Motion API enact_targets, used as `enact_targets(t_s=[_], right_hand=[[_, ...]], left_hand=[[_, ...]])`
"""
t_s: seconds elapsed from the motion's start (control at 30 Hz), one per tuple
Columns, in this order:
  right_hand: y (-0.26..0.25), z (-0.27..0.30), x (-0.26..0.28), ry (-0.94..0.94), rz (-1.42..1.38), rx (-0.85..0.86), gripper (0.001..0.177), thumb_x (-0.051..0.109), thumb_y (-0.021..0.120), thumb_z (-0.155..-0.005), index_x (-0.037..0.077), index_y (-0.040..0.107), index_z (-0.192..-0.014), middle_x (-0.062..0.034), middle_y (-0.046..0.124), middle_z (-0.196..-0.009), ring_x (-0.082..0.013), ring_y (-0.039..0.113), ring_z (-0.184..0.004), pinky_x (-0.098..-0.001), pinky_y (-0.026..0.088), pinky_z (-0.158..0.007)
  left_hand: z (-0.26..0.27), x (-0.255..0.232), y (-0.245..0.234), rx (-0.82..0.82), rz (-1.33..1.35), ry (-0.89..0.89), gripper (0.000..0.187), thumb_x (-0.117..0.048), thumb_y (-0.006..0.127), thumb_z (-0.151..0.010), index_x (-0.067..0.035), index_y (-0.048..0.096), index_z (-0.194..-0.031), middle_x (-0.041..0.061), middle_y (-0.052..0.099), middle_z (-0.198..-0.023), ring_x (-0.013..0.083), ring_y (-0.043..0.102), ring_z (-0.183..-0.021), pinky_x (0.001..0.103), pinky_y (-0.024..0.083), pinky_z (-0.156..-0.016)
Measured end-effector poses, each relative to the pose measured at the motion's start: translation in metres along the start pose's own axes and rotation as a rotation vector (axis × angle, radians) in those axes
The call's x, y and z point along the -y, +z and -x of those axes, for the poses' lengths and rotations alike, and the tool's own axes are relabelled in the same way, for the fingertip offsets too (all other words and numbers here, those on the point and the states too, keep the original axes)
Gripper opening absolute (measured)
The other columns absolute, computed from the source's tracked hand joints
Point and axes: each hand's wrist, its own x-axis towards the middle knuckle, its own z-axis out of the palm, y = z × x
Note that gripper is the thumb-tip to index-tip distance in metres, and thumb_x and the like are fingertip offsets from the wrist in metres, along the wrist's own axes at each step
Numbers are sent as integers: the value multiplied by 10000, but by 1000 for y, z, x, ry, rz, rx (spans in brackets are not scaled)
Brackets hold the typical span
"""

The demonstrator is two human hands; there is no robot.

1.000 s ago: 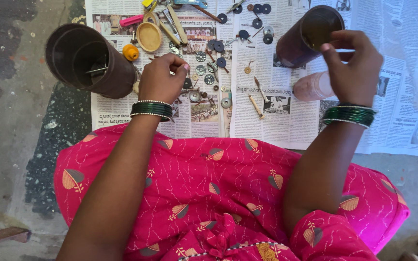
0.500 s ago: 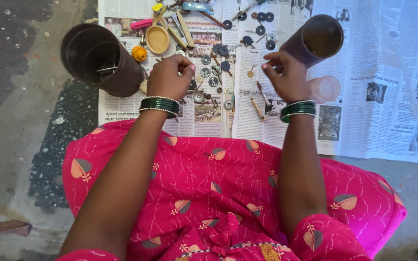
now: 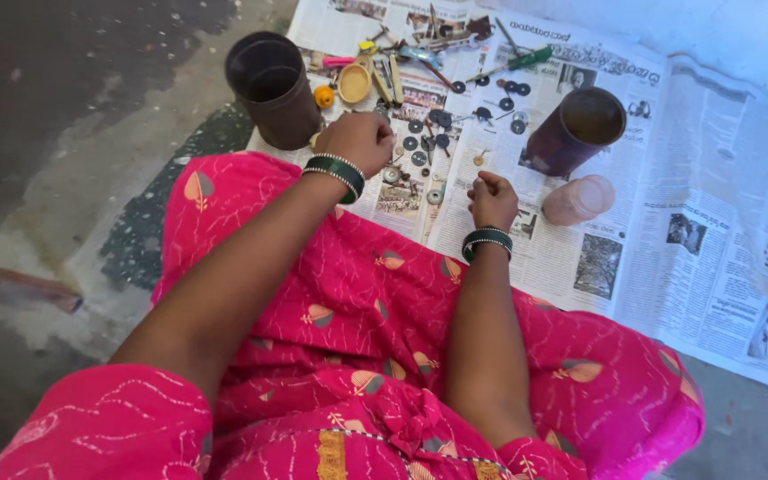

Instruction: The person sits on the floor and assembles small metal and wooden components using a wooden stick and a pink-handled tool. They repeatedly pick up parts, apply a substance from a jar, and place items into a metal can.

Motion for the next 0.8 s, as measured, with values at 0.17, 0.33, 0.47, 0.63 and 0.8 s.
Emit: enact_targets(t_s=[0.17,0.33,0.47,0.63,0.8], right_hand=[[15,10,14,120,-254,-156,222,62,672,-870,55,748,-1078,-83,743,-845,-125,690,-670,-282,539,-517],[37,23,12,36,-185,-195,224,53,661,-863,54,758,-1065,-70,753,-820,-137,684,-639,-258,544,-533],[34,26,-4,-34,-247,-193,195,46,672,-875,40,741,-1057,-65,760,-875,-117,693,-667,-261,552,-530],[29,31,-20,141,-334,-177,195,32,652,-898,37,741,-1071,-97,729,-875,-133,675,-668,-278,521,-494],[21,31,-21,170,-316,-242,193,50,688,-880,54,740,-1066,-62,736,-881,-122,693,-680,-271,538,-497]], left_hand=[[15,-82,-56,-261,138,286,189,-309,747,-881,-122,757,-911,98,757,-851,305,734,-811,435,573,-760],[47,-164,-92,-448,439,542,197,-293,734,-910,-102,736,-955,50,781,-855,211,777,-786,355,605,-737],[83,-196,-103,-381,376,554,187,-322,731,-920,-138,756,-938,24,795,-866,183,777,-817,350,592,-742],[63,-187,-97,-289,329,516,225,-345,746,-883,-125,755,-926,59,778,-846,225,755,-799,374,576,-736],[10,-105,-82,-240,296,436,235,-316,758,-877,-86,771,-923,105,756,-859,268,730,-797,393,561,-739]])
